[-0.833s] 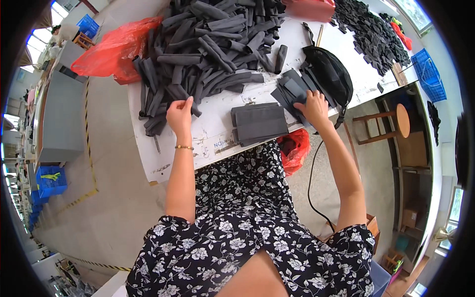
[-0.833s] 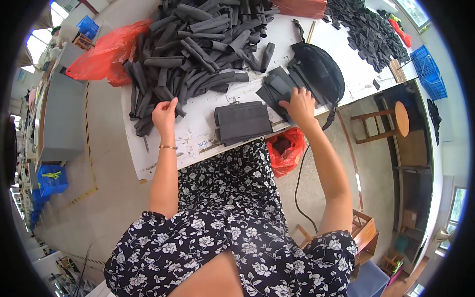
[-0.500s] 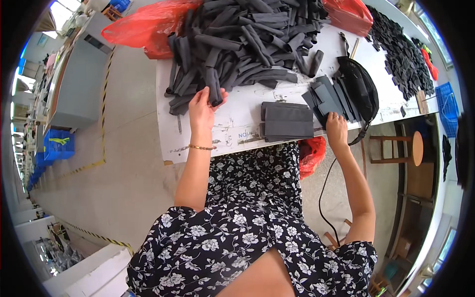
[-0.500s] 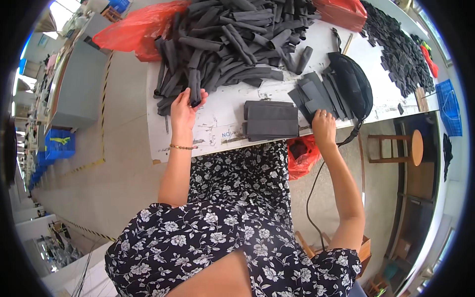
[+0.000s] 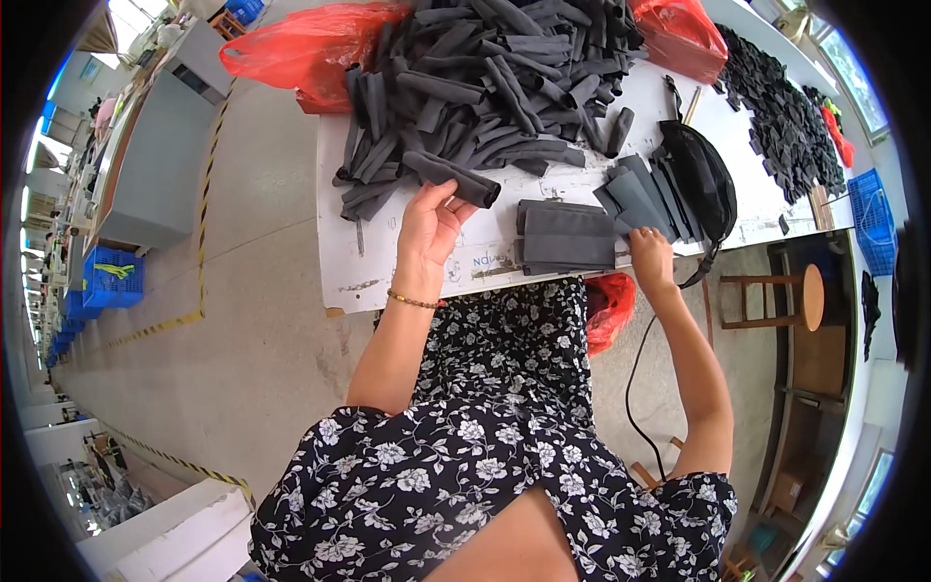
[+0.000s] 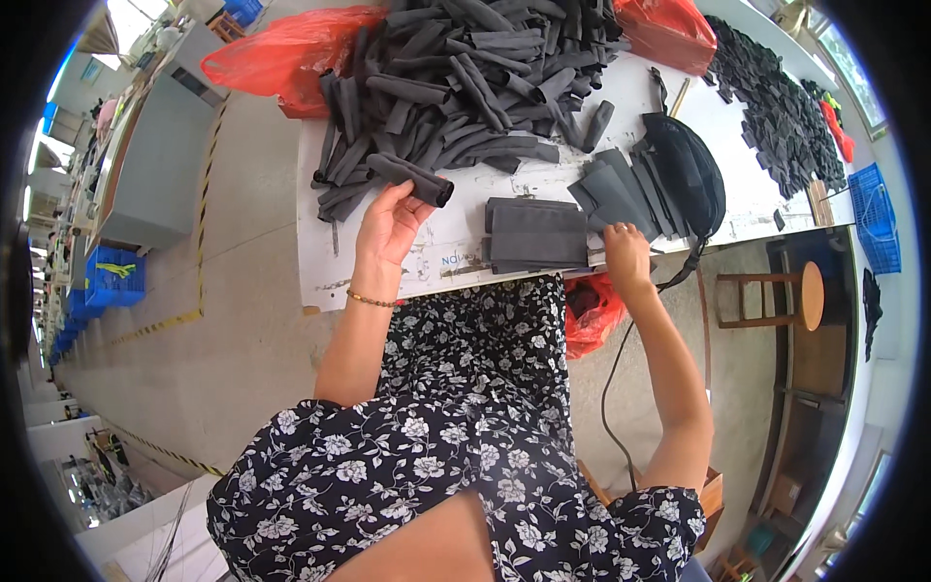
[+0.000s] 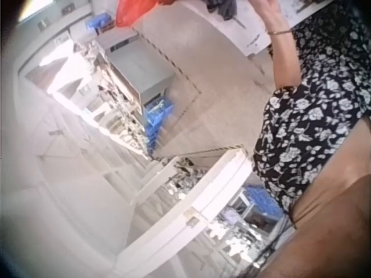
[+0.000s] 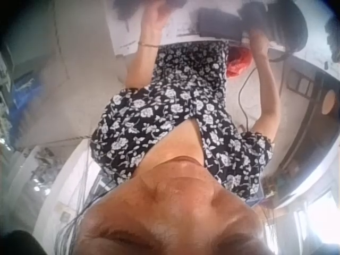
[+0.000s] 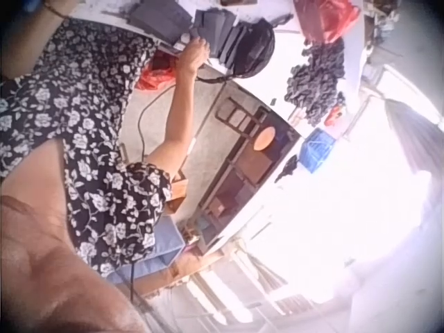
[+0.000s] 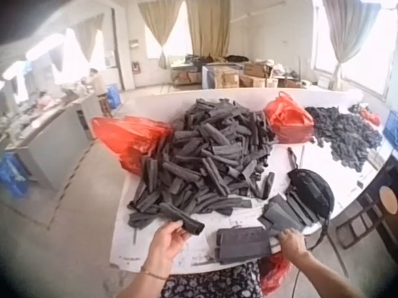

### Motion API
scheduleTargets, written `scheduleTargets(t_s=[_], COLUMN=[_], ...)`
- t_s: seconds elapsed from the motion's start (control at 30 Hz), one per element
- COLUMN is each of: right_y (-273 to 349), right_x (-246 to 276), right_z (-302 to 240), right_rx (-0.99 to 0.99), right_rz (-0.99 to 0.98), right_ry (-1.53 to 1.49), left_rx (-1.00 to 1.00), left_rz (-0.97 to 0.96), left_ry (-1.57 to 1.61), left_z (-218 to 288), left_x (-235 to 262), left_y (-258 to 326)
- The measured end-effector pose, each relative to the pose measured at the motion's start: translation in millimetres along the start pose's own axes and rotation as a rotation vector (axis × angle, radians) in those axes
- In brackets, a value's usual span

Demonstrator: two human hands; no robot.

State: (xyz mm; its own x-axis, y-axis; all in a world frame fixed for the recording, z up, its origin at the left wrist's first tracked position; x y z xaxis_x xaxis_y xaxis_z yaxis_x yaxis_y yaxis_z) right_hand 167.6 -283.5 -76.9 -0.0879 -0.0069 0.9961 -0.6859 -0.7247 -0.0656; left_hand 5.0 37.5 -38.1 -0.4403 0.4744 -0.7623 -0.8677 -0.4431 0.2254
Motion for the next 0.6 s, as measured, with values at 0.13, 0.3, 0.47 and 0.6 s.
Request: scheduleTargets(t_s=[0.13,0.3,0.47,0.6], right_y=[-5.7,-38.6,-36.3,-40.2], right_x=[61.1,162.1,158.2,155.0], right_z=[16.3,-71.9,-169.1,-164.8], right_rx=[-0.093,0.206,0.412,0.413], right_rz=[0.402,0.647,0.466,0.305], right_ry=[-0.306,-0.475,-0.495,-0.793], left_rx=[-0.044,-0.004,-0.041,-0.022], left_rz=[0.040,-0.119,-0.099,-0.112], left_ry=[0.033,-0.138,-0.149,-0.189], left_z=[1.7,-0.4,-4.1,5.9], left_x=[-6.2,-43.8,-56.4,-45.1], left_y=[-1.1,17.9,24.6,24.8])
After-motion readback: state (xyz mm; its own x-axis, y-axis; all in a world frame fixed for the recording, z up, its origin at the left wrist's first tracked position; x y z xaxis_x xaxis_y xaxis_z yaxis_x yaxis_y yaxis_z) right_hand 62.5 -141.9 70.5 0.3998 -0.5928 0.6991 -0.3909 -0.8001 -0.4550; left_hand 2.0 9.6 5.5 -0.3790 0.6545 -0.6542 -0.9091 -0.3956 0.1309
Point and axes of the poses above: each hand's wrist, its own y-axis away from the middle knuckle, its own x-axis out of the back of the hand, z = x × y, the point moved 4 cm from there along -y, towards the middle knuckle, and after that the axes turned 5 degrees about -y, right-handed, at the moved point
